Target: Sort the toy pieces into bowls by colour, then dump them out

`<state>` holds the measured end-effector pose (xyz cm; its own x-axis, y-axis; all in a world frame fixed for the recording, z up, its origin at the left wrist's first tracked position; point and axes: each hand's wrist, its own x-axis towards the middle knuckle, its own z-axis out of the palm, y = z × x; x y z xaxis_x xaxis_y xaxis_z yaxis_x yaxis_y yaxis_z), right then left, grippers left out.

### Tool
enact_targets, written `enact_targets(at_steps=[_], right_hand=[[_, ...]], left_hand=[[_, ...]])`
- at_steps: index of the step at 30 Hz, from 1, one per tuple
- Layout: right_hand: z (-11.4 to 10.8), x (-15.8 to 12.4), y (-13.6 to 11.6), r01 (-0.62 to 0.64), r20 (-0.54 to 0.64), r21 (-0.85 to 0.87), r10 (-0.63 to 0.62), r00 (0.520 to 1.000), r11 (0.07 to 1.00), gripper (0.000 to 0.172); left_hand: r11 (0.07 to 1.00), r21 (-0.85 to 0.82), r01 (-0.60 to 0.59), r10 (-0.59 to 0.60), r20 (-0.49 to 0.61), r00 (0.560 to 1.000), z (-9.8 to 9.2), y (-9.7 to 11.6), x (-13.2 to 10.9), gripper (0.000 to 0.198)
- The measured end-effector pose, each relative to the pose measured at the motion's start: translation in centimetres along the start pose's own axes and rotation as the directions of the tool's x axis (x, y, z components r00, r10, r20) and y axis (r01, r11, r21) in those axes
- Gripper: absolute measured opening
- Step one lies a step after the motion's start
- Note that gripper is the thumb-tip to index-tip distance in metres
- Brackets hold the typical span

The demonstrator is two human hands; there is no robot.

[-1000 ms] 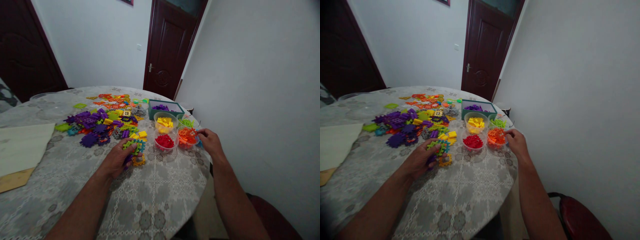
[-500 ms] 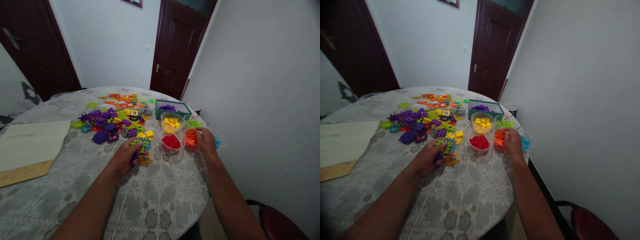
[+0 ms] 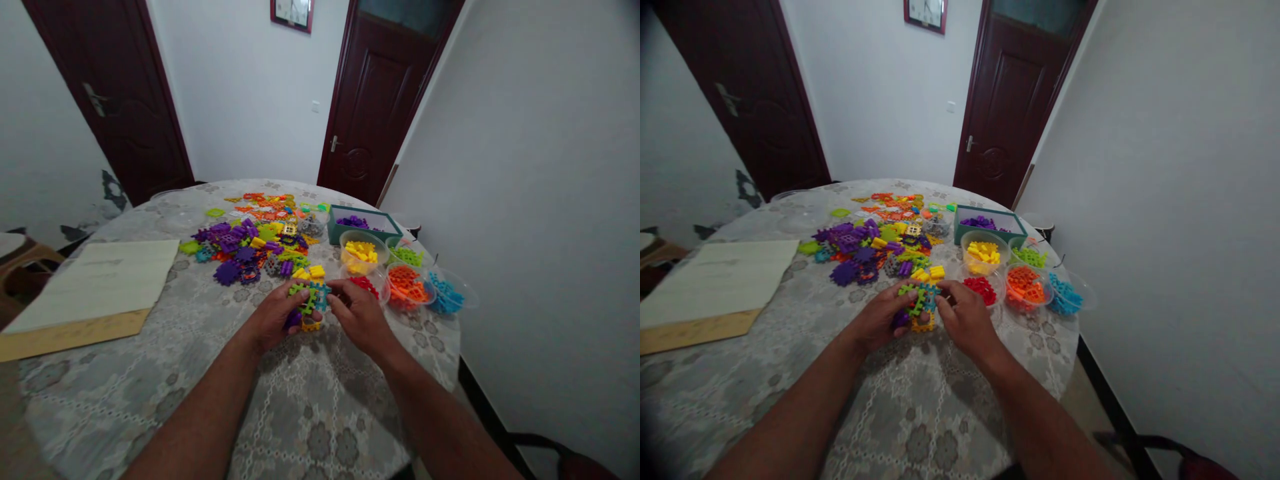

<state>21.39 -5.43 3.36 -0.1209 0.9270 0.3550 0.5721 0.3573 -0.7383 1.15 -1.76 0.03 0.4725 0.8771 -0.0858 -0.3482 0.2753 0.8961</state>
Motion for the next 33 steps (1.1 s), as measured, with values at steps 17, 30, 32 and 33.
enact_targets(at_steps=[17,30,32,33], right_hand=[[-8.4,6.5,2.1,-0.152,0.150,-0.105,0.166,0.975,0.983,0.023],[-18.3,9.9,13.6,-0.396,-0.440,-0.453,0.186,0.878,0.798,0.031],[-19.0,9.7,14.6,-0.412,-0.440,-0.446,0.206,0.874,0.795,0.030],[-19.1,9.4,15.0,-0.419,-0.441,-0.441,0.215,0.872,0.794,0.030]], left_hand=[[0.966,-0.258,-0.016,-0.034,-0.186,0.982,-0.7,1.0,0.2,0.032],[0.961,-0.274,-0.040,-0.027,-0.236,0.971,-0.6,0.8,0.6,0.030],[0.963,-0.268,-0.044,-0.022,-0.239,0.971,-0.6,0.9,0.6,0.030],[0.963,-0.264,-0.047,-0.018,-0.237,0.971,-0.6,0.9,0.6,0.030]])
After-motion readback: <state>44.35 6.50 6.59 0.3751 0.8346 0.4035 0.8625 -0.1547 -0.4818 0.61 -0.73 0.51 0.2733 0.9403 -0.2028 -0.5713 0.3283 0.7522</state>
